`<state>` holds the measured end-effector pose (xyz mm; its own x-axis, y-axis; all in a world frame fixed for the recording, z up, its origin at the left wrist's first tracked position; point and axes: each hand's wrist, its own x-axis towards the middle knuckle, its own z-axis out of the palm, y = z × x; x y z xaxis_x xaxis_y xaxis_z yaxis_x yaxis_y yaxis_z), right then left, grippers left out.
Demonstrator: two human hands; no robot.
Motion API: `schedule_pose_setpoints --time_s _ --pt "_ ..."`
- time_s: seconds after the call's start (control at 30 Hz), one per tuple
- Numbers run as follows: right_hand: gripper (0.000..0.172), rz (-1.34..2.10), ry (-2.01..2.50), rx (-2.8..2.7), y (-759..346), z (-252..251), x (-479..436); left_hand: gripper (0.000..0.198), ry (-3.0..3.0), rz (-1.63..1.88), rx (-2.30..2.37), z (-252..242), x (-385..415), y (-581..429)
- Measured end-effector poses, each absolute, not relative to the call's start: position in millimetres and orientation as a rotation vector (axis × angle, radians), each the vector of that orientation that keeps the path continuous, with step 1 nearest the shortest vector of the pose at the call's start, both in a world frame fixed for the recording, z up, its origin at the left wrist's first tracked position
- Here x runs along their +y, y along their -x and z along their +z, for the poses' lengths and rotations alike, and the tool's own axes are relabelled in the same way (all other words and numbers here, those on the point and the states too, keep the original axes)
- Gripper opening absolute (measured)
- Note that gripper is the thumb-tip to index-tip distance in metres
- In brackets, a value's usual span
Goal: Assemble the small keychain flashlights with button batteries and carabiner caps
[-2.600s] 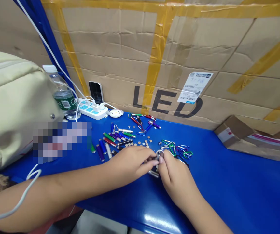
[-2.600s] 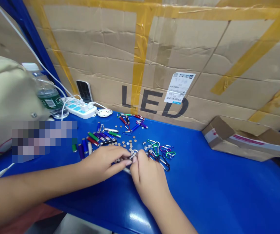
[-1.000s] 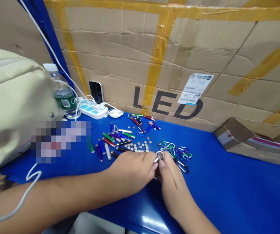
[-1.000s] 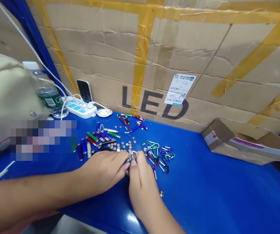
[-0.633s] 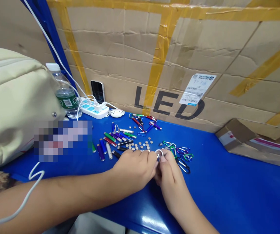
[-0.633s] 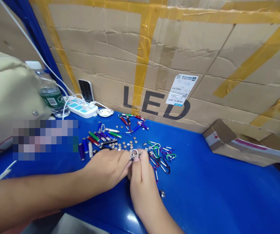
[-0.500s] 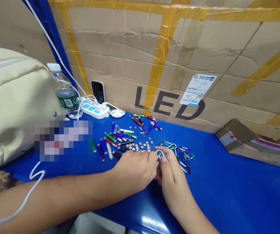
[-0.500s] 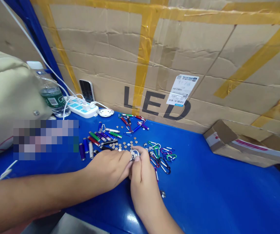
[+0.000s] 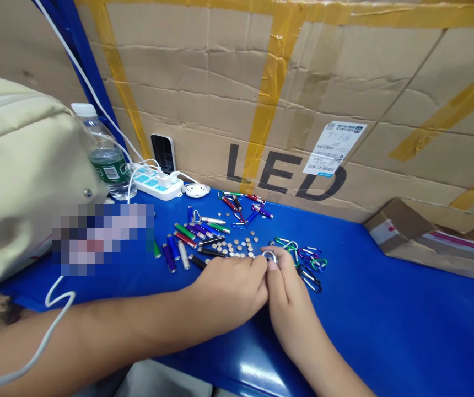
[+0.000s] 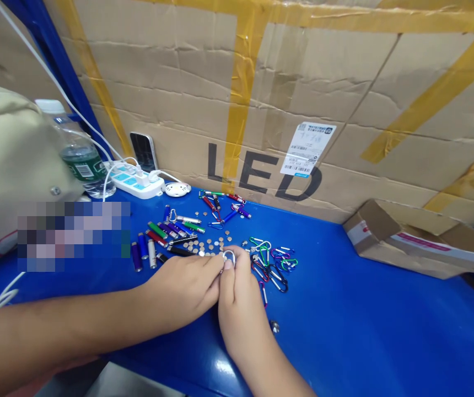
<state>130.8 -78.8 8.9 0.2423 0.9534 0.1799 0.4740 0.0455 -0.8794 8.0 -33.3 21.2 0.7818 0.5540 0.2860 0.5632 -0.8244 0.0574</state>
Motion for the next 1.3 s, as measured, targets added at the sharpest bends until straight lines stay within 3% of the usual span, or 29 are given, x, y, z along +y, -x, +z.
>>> schedule_pose_setpoints --time_s 0.23,0.4,0.83,1.17,1.3 --pt "0.032 0.426 1.754 -1.489 -171.3 16.7 -73.7 0.019 3.036 -0.365 -1.023 40.2 -13.0 2.9" --pt "0.027 0.092 2.028 -1.646 -206.9 12.1 -63.9 0.021 2.977 -0.254 -1.000 35.6 9.4 13.5" --pt "0.028 -0.303 2.281 -1.858 -214.3 0.8 -63.1 0.023 3.047 -0.222 -0.800 29.1 22.7 17.8" --pt "0.028 -0.186 2.308 -1.918 -200.2 3.6 -62.3 0.030 2.975 -0.368 -1.118 29.3 86.9 51.6" --pt "0.028 -0.111 2.285 -1.947 -197.7 4.7 -62.9 0.028 3.067 -0.366 -1.036 24.0 80.1 45.3"
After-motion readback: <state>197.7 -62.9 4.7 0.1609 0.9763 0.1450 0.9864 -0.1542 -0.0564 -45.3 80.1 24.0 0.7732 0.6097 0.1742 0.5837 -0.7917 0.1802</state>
